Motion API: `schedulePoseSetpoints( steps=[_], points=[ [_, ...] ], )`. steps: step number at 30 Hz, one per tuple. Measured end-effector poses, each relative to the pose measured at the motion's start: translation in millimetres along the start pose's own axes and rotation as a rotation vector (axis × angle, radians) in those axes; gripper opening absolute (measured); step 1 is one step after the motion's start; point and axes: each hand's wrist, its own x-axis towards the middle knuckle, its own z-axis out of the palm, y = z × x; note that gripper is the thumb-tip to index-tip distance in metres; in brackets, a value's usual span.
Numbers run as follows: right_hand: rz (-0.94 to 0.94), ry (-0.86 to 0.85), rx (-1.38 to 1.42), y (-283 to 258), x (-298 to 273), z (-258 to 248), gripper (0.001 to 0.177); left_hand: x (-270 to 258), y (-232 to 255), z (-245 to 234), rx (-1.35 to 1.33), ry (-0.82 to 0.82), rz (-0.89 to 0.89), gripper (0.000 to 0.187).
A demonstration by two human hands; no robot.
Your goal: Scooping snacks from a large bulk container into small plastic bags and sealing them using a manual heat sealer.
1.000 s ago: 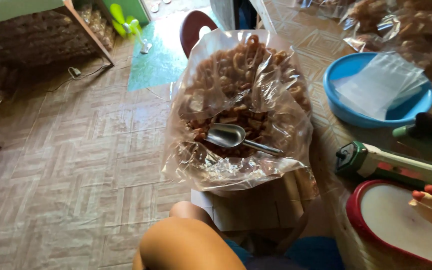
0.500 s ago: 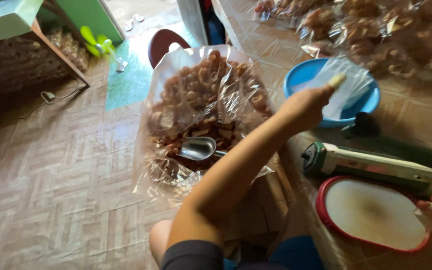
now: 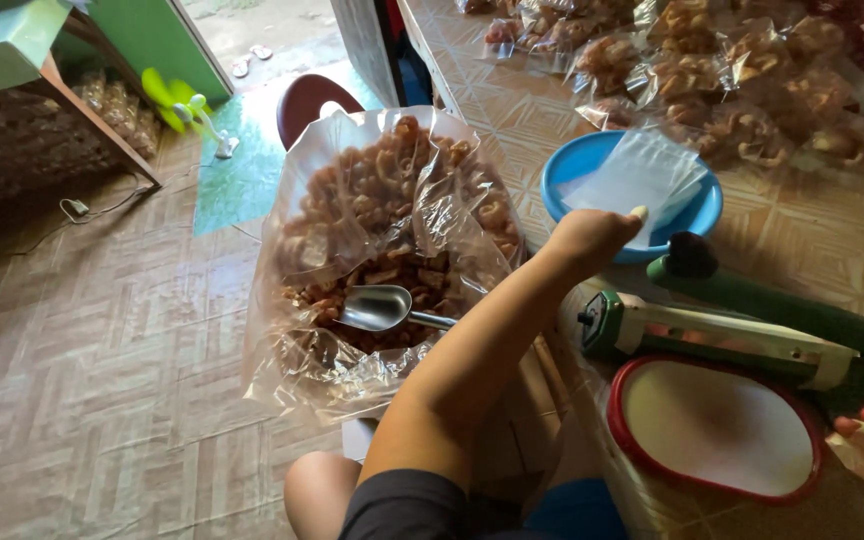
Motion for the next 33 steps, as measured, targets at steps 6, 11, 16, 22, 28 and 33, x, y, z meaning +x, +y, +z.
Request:
schedulePoseSetpoints(
  steps=[6,11,16,22,28,33],
  points=[
    [-0.048,0.174,-0.062,-62,-67,78,0.034,-8,-16,-86,-0.610,0.065,-0.337,0.047],
    [-0.180,0.067,-0.035,81,105,-14,0.040,-16,-41,-126,-0.756,0.391,-0.293,0.057],
    [-0.320,-0.096,0.121,-61,-70,128,0.040,-79,-50,-204,-0.698,0.532,-0.357,0.018],
    [-1.373,-0.470,-0.713,-143,-116,240,0.021,-174,-84,-237,-0.645,0.702,-0.389,0.040],
    [-1.325,-0.680,-0.851,-106,-41,349,0.041,-272,-103,-261,-0.493,0.795,-0.502,0.016],
    [-1.075,-0.789,-1.227,-87,-31,410,0.014,-339,-121,-265,-0.443,0.955,-0.579,0.025]
  ],
)
